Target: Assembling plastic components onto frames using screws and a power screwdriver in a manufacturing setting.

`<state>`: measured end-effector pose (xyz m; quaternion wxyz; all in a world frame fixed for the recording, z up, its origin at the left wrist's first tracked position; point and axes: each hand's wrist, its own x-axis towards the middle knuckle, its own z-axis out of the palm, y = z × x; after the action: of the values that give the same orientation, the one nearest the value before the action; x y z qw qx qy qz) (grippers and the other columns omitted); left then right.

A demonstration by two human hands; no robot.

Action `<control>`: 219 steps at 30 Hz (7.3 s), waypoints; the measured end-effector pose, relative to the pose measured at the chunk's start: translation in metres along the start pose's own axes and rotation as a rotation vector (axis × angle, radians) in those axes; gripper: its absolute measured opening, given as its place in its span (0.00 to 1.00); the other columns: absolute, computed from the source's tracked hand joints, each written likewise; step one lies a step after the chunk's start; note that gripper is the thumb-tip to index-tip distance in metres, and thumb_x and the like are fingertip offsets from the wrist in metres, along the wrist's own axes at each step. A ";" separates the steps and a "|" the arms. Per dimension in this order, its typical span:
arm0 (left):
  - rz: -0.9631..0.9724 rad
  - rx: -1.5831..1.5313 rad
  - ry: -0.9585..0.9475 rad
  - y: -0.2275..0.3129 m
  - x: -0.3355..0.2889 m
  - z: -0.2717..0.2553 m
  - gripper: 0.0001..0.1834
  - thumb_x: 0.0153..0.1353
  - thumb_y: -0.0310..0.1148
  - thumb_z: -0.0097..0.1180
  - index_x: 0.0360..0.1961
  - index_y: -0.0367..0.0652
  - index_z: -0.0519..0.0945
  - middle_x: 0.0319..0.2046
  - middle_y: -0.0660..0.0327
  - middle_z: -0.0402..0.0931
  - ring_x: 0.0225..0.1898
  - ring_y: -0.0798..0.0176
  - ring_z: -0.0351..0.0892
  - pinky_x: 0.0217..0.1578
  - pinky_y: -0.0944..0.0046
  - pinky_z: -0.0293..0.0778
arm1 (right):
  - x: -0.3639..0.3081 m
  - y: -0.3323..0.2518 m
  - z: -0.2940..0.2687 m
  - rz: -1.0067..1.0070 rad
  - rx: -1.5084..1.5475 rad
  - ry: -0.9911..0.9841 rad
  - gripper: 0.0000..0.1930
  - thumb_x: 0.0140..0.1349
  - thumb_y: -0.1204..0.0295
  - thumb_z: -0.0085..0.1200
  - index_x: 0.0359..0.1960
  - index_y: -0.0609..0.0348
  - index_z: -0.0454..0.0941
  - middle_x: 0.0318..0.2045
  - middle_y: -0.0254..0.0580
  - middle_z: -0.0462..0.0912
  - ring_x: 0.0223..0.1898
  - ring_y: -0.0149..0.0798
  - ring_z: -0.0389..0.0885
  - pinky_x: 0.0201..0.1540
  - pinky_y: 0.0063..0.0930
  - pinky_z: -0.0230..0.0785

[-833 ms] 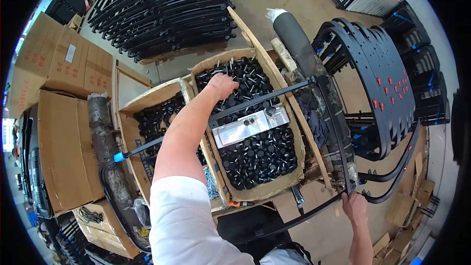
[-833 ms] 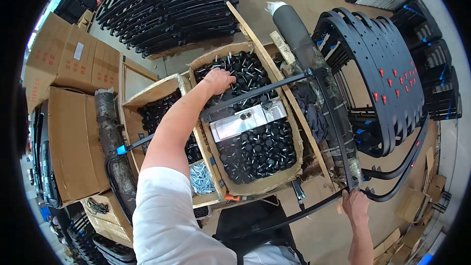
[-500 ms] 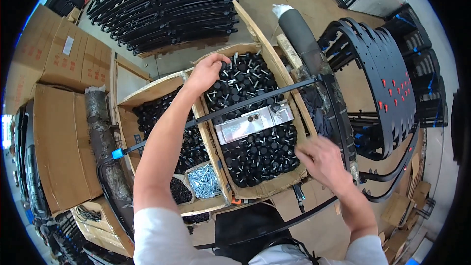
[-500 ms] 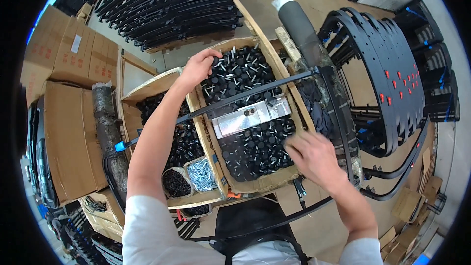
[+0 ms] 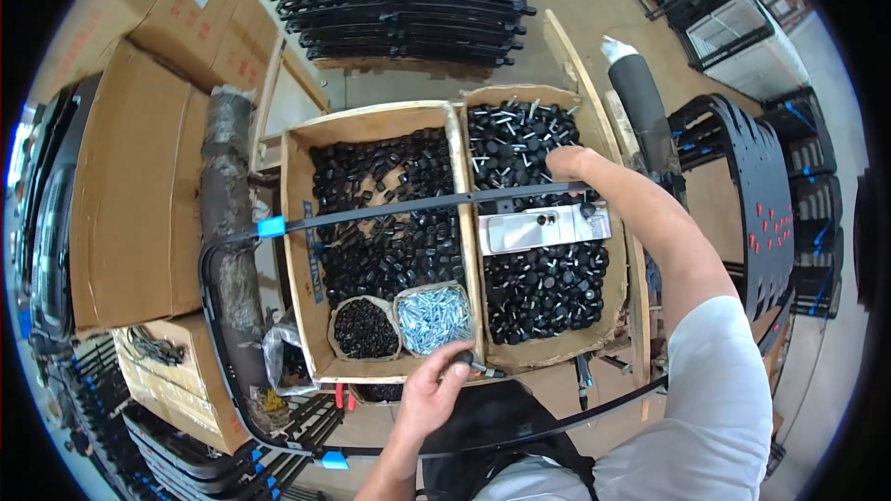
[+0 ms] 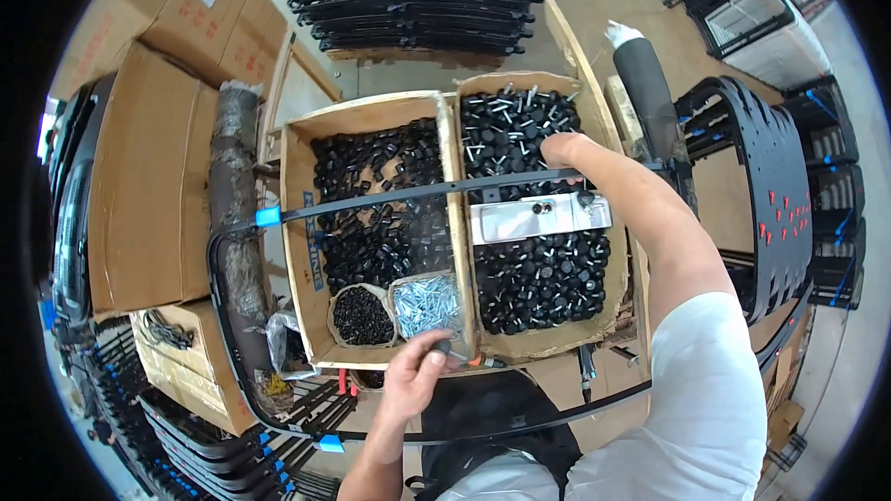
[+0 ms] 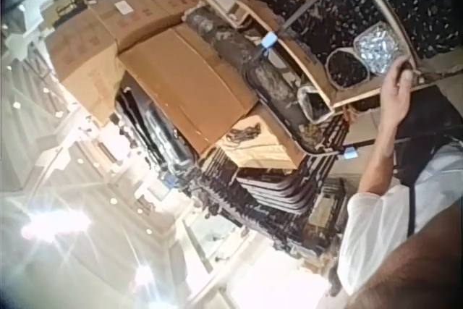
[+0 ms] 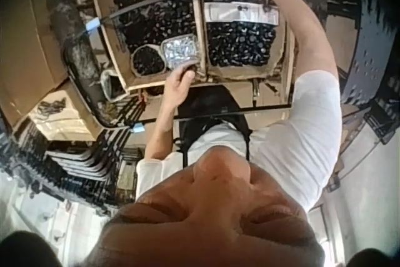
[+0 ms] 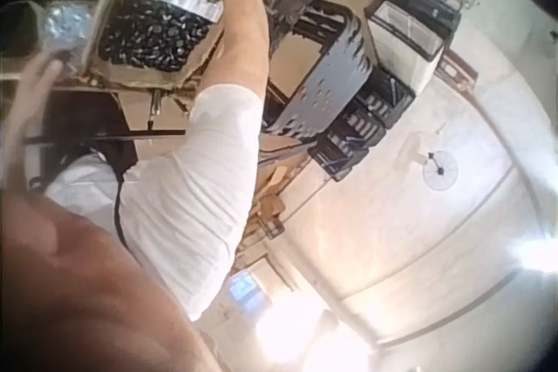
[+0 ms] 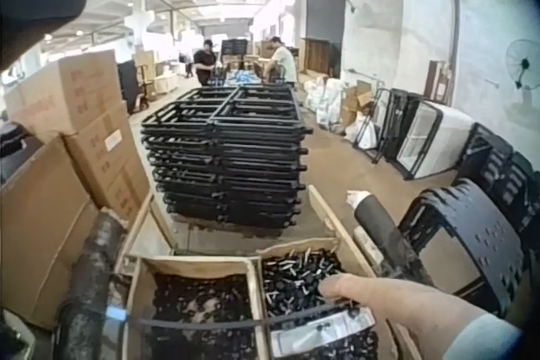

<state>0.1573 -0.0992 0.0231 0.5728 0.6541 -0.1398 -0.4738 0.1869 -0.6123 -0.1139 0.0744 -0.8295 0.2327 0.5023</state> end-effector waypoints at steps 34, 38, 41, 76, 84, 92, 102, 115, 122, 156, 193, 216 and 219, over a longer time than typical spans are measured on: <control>-0.084 -0.670 -0.226 -0.002 0.040 -0.009 0.23 0.83 0.47 0.43 0.63 0.39 0.73 0.45 0.55 0.83 0.42 0.60 0.86 0.47 0.58 0.84 | -0.276 -0.214 0.065 -0.193 1.093 0.680 0.12 0.73 0.67 0.60 0.45 0.62 0.74 0.39 0.39 0.83 0.30 0.28 0.83 0.28 0.27 0.75; -0.022 -0.375 -0.233 -0.015 0.017 -0.024 0.19 0.83 0.43 0.46 0.63 0.41 0.74 0.40 0.59 0.83 0.39 0.68 0.84 0.41 0.66 0.81 | -0.240 -0.172 0.032 -0.292 0.711 0.904 0.12 0.65 0.72 0.61 0.49 0.59 0.83 0.48 0.48 0.77 0.53 0.43 0.79 0.59 0.37 0.73; -0.012 -0.280 -0.209 -0.026 -0.011 -0.043 0.19 0.82 0.39 0.46 0.65 0.39 0.75 0.41 0.59 0.83 0.40 0.69 0.84 0.44 0.66 0.81 | -0.225 -0.175 -0.001 -0.422 0.501 0.934 0.17 0.61 0.78 0.57 0.53 0.57 0.84 0.51 0.49 0.76 0.57 0.49 0.76 0.66 0.38 0.69; 0.141 0.392 -0.183 -0.092 -0.151 0.016 0.19 0.71 0.32 0.61 0.61 0.43 0.77 0.52 0.53 0.84 0.52 0.47 0.83 0.55 0.54 0.78 | -0.187 -0.202 -0.035 -0.074 0.001 0.924 0.23 0.74 0.54 0.47 0.53 0.58 0.87 0.50 0.58 0.88 0.54 0.59 0.87 0.57 0.54 0.80; 0.356 0.633 -0.270 -0.101 -0.156 0.032 0.20 0.67 0.33 0.65 0.59 0.44 0.78 0.50 0.49 0.83 0.53 0.40 0.82 0.55 0.46 0.78 | -0.162 -0.202 -0.021 -0.317 0.164 1.185 0.19 0.74 0.64 0.47 0.58 0.62 0.80 0.56 0.67 0.79 0.57 0.65 0.83 0.60 0.56 0.77; 0.402 0.538 -0.338 -0.096 -0.155 0.039 0.18 0.70 0.33 0.59 0.60 0.50 0.82 0.53 0.53 0.79 0.57 0.45 0.77 0.60 0.48 0.72 | -0.187 -0.175 -0.033 -0.384 0.003 0.895 0.21 0.65 0.59 0.57 0.41 0.71 0.86 0.49 0.69 0.83 0.51 0.67 0.85 0.60 0.53 0.78; 0.338 0.552 -0.246 -0.100 -0.152 0.040 0.14 0.69 0.29 0.57 0.54 0.48 0.83 0.53 0.51 0.79 0.58 0.47 0.76 0.59 0.51 0.70 | -0.227 -0.199 -0.054 -0.130 -0.033 0.792 0.28 0.73 0.51 0.44 0.45 0.64 0.88 0.49 0.60 0.88 0.53 0.58 0.87 0.59 0.50 0.77; 0.365 0.733 -0.372 -0.101 -0.142 0.045 0.14 0.72 0.35 0.56 0.56 0.45 0.80 0.37 0.47 0.83 0.44 0.39 0.84 0.46 0.44 0.79 | -0.195 -0.196 -0.051 -0.104 -0.159 0.839 0.34 0.74 0.43 0.43 0.41 0.65 0.89 0.44 0.62 0.89 0.51 0.60 0.88 0.56 0.52 0.79; 0.391 0.702 -0.346 -0.088 -0.144 0.045 0.20 0.67 0.35 0.62 0.59 0.49 0.79 0.43 0.47 0.79 0.52 0.40 0.79 0.54 0.46 0.76 | -0.180 -0.186 -0.044 -0.133 -0.169 0.930 0.31 0.72 0.45 0.47 0.36 0.65 0.89 0.37 0.62 0.89 0.44 0.60 0.90 0.48 0.53 0.82; 0.085 0.508 -0.312 -0.118 -0.154 0.057 0.18 0.75 0.43 0.46 0.58 0.58 0.83 0.45 0.48 0.87 0.47 0.37 0.86 0.48 0.41 0.80 | -0.219 -0.213 -0.050 -0.076 -0.474 0.798 0.11 0.58 0.71 0.57 0.39 0.55 0.90 0.42 0.53 0.90 0.46 0.54 0.90 0.49 0.48 0.83; 0.799 0.657 0.142 -0.060 -0.183 0.005 0.39 0.46 0.21 0.65 0.65 0.44 0.76 0.61 0.45 0.76 0.65 0.41 0.74 0.59 0.45 0.76 | -0.192 -0.218 0.030 -0.114 -0.014 1.054 0.21 0.65 0.56 0.60 0.43 0.66 0.78 0.38 0.67 0.86 0.45 0.65 0.87 0.48 0.58 0.80; -0.327 0.060 1.142 -0.001 -0.112 -0.636 0.27 0.61 0.43 0.60 0.53 0.31 0.85 0.55 0.46 0.85 0.55 0.47 0.85 0.55 0.51 0.80 | -0.444 -0.293 0.356 0.275 -0.280 0.220 0.27 0.59 0.48 0.66 0.49 0.60 0.86 0.43 0.52 0.89 0.47 0.55 0.89 0.45 0.47 0.82; 0.102 -0.582 1.255 -0.029 -0.080 -0.653 0.19 0.62 0.43 0.62 0.44 0.38 0.84 0.39 0.53 0.82 0.32 0.54 0.81 0.29 0.53 0.79 | -0.483 -0.335 0.336 0.152 -0.086 0.604 0.15 0.57 0.57 0.69 0.40 0.52 0.91 0.39 0.46 0.90 0.42 0.49 0.91 0.44 0.48 0.83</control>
<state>0.6151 0.3709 -0.0343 0.7190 0.6169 0.3201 0.0035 -0.1140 -0.0466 0.1058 -0.0710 -0.9237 0.2843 0.2467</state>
